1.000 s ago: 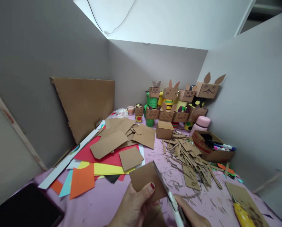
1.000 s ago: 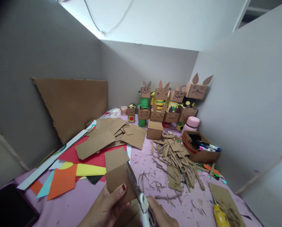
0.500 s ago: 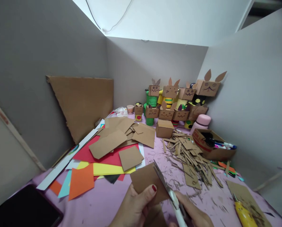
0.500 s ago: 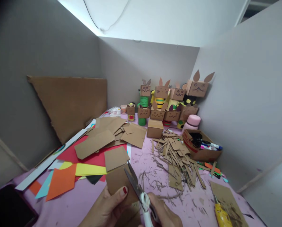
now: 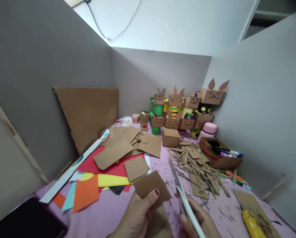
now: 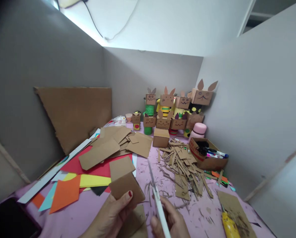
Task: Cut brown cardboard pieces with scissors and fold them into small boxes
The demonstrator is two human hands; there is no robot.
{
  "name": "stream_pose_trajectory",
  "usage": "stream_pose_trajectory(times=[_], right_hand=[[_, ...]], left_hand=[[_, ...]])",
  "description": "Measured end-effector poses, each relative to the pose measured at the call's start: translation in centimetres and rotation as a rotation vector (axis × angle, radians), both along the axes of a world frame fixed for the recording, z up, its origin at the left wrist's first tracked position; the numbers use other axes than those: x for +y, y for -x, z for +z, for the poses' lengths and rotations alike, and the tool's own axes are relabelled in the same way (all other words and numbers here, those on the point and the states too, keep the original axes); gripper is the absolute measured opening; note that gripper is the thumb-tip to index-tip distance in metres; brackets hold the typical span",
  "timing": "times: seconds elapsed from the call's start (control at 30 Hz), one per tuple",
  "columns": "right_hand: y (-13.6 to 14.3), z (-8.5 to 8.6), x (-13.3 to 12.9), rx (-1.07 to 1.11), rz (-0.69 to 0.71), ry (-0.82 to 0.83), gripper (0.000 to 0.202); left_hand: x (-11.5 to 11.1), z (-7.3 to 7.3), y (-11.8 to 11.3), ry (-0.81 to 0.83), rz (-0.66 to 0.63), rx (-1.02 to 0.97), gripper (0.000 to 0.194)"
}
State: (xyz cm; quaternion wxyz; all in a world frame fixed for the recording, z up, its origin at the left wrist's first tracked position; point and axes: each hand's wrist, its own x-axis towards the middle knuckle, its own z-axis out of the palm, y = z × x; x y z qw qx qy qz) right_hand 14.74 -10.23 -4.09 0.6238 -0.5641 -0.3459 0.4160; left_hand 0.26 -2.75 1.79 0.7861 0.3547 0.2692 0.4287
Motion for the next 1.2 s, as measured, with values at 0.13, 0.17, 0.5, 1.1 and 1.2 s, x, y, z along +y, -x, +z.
stream_pose_trajectory(times=[0.13,0.17,0.5,1.1,1.2], right_hand=[[-0.7,1.9,-0.1,0.266,0.113,0.076,0.068],[-0.8,2.3,-0.3,0.304,0.135,0.058,0.068],[-0.6,1.6,-0.4,0.268,0.180,-0.119,0.063],[-0.4,1.4,-0.3,0.056,0.100,-0.076,0.062],[-0.3,0.6,-0.3,0.115,0.217,-0.032,0.074]], left_hand=[[0.9,-1.0,0.7,-0.579,0.149,0.134,0.006],[0.9,-1.2,0.9,-0.729,0.164,0.189,0.004],[-0.7,-2.6,0.6,-0.990,0.306,0.456,0.027],[-1.2,-0.4,-0.7,-0.005,-0.030,0.118,0.038],[-0.9,0.6,-0.2,0.024,0.069,0.101,0.033]])
